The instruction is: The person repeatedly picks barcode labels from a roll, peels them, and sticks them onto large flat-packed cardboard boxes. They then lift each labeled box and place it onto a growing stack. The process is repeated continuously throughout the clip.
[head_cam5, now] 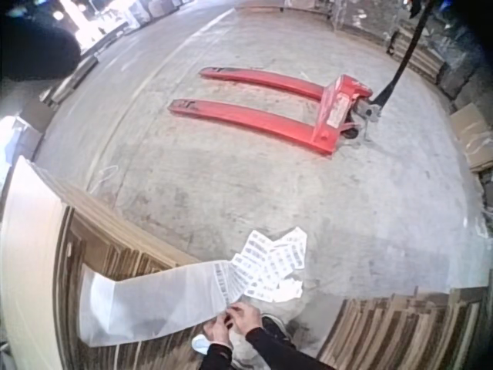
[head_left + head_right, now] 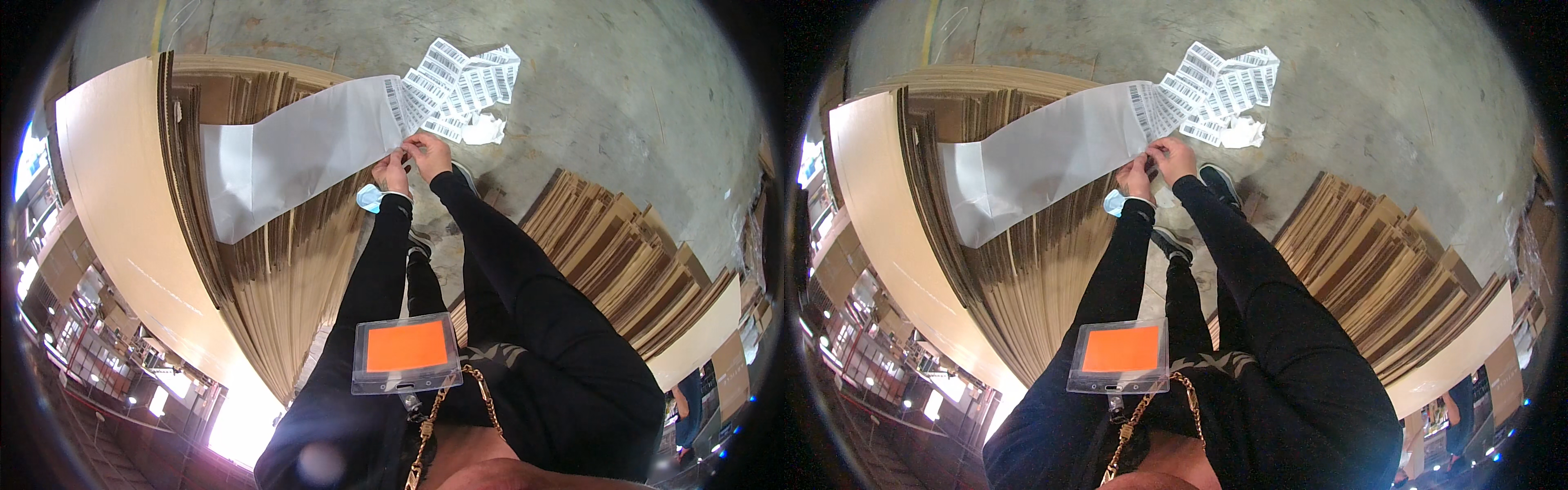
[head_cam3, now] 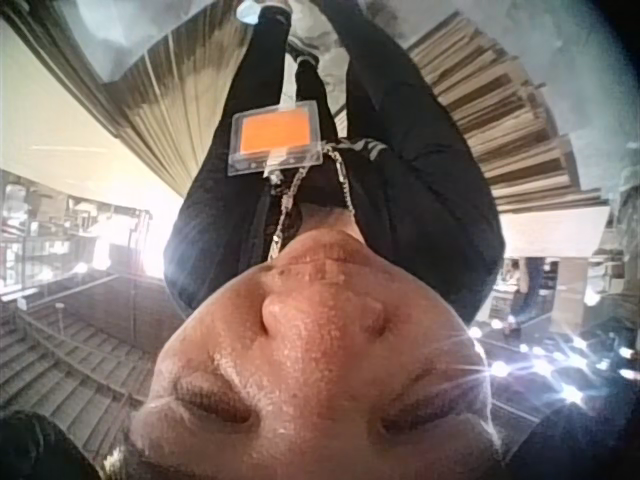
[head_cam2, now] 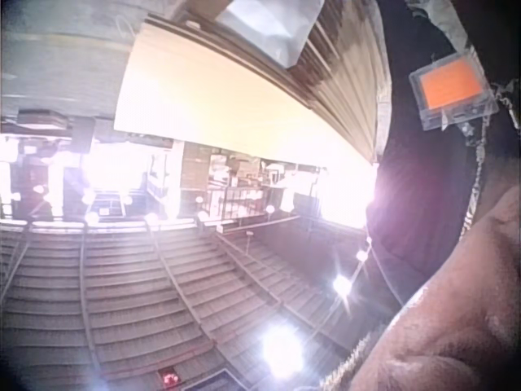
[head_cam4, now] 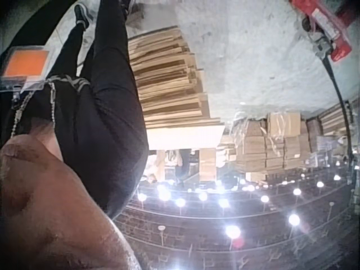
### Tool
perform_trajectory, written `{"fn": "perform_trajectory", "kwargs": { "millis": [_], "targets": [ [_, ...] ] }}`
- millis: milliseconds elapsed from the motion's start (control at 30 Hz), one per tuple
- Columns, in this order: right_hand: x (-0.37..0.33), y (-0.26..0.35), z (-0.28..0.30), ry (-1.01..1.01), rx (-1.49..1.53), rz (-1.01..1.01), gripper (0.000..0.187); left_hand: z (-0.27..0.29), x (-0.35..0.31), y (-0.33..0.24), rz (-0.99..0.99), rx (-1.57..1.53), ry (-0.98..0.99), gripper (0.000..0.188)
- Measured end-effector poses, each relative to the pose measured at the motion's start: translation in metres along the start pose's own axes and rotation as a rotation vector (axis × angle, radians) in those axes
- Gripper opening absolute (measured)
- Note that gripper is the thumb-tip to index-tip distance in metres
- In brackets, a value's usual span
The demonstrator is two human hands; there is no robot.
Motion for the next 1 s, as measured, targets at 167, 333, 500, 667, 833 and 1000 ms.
{"fn": "perform_trajectory", "kwargs": {
  "millis": [167, 333, 500, 667, 833, 1000],
  "targets": [
    [0.003, 0.004, 0.006, 0.014, -0.054, 0.079, 0.014, -0.006, 0.002, 0.003, -0.03, -0.021, 0.023, 0.016],
    [0.004, 0.021, 0.004, 0.07, -0.209, 0.253, 0.013, 0.0, 0.004, 0.011, 0.025, -0.055, 0.001, 0.017],
    [0.014, 0.014, 0.015, 0.071, -0.424, 0.381, 0.012, 0.001, -0.004, 0.01, -0.005, 0.045, -0.075, 0.019],
    [0.087, -0.05, 0.135, 0.143, -1.024, -0.024, 0.015, 0.013, 0.007, 0.015, -0.126, 0.209, -0.093, 0.019],
    [0.103, -0.018, 0.313, -0.069, -1.29, -0.532, 0.03, 0.053, 0.002, 0.031, -0.176, 0.336, -0.137, 0.033],
    [0.074, 0.041, 0.39, -0.113, -1.271, -0.27, 0.031, 0.027, -0.054, 0.021, -0.26, 0.573, -0.032, 0.054]
  ]
}}
Point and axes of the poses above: each hand's wrist, its own x-axis towards the middle knuckle, its own z-axis out of the back of the hand, y = z × x, the point moved 8 cm from there along x, towards the middle knuckle, and after that the axes turned 11 degrees about z, right-handed, at the moved point
